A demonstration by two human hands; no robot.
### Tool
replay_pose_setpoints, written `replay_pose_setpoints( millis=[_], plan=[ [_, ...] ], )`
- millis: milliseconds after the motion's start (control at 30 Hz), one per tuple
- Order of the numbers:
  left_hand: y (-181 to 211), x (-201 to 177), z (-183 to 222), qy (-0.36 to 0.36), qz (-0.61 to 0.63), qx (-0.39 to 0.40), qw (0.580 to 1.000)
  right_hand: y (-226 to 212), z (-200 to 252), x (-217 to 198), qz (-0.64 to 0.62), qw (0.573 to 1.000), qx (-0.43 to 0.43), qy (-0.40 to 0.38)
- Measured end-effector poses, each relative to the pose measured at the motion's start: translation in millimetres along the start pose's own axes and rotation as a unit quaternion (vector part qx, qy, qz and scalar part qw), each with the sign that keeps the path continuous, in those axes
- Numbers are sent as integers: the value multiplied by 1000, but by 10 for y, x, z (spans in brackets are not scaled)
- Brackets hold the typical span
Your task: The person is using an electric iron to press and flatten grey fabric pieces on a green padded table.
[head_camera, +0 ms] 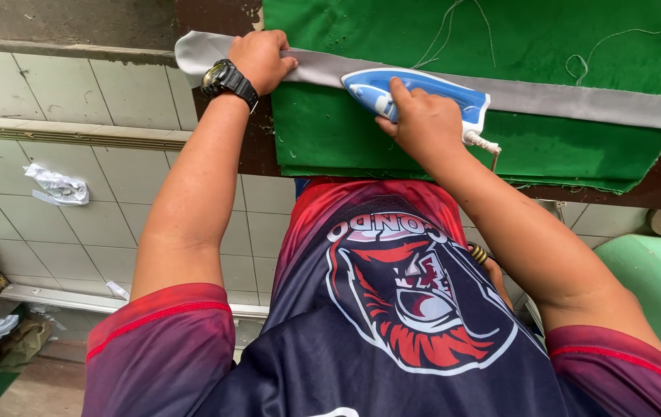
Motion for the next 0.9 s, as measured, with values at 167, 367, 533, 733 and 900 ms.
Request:
replay_pose_setpoints(
  millis=[167,367,533,733,900],
  plan=[
    [-77,-96,151,109,-13,18,994,-231,-243,42,6,1000,-2,0],
    [-544,-169,891,343,210,-183,897,-484,-539,55,-3,1000,0,6],
    [-614,307,1054,79,689,-414,590,-547,-604,11,-21,1000,2,-4],
    [-664,482,658,154,858,-285,399,-311,-335,-136,-17,999,9,-44],
    [-788,389,542,219,821,-281,447,-113,-38,-127,27,999,17,-22]
  ],
)
Point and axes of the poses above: each hand's wrist, its own z-axis away from the middle knuckle, its own x-axis out of the palm, y = z × x, the point moved 3 cm from there along -z, towards the middle knuckle, and after that the axes turned 6 degrees about -x, right-handed, at the moved point
